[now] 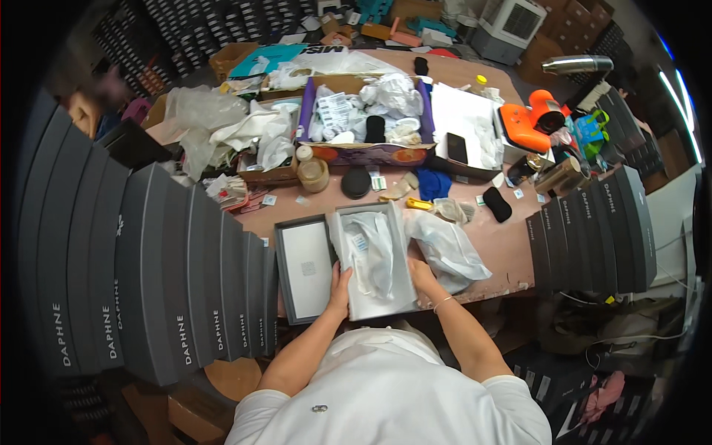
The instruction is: The recorder is inspecting high-heeled shoes, wrapping them in tissue paper, and placing them into shoe boxes.
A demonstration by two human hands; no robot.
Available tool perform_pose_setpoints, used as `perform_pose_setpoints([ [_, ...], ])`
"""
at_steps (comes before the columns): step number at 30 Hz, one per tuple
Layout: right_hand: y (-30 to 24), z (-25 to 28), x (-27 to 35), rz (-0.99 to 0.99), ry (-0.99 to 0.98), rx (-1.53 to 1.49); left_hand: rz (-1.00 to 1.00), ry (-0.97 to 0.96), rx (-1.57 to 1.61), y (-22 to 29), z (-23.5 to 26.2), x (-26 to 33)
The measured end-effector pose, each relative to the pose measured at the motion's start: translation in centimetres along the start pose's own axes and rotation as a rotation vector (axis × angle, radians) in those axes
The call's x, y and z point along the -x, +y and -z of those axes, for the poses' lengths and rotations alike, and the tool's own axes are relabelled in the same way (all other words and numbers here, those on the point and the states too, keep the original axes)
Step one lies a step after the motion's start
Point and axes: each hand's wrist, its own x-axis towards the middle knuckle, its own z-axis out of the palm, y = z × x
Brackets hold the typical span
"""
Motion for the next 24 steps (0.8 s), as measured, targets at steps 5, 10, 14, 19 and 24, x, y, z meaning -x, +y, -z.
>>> perform_pose_setpoints([
  [5, -5.2, 5.1, 4.4, 0.435, 0.653, 0.777, -0.357, 0.067, -0.748, -2.1, 3.0, -1.3],
  [10, 4.1, 8.4, 1.3, 0.099, 0.285, 0.847, -0.495, -0.107, -0.797, 3.6, -1.8, 3.0],
  [14, -7.0, 9.5, 4.2, 0.217, 0.294, 0.152, -0.643, -0.305, -0.935, 4.7, -5.3, 5.8],
  [19, -17.0, 1.0, 6.8, 0.409, 0.184, -0.252, -0.623, -0.159, -0.502, 3.4, -9.4, 5.2],
  [24, -22.3, 4.0, 9.3, 0.853, 0.630, 0.097, -0.293, -0.058, -0.008, 8.1, -3.5, 4.1],
])
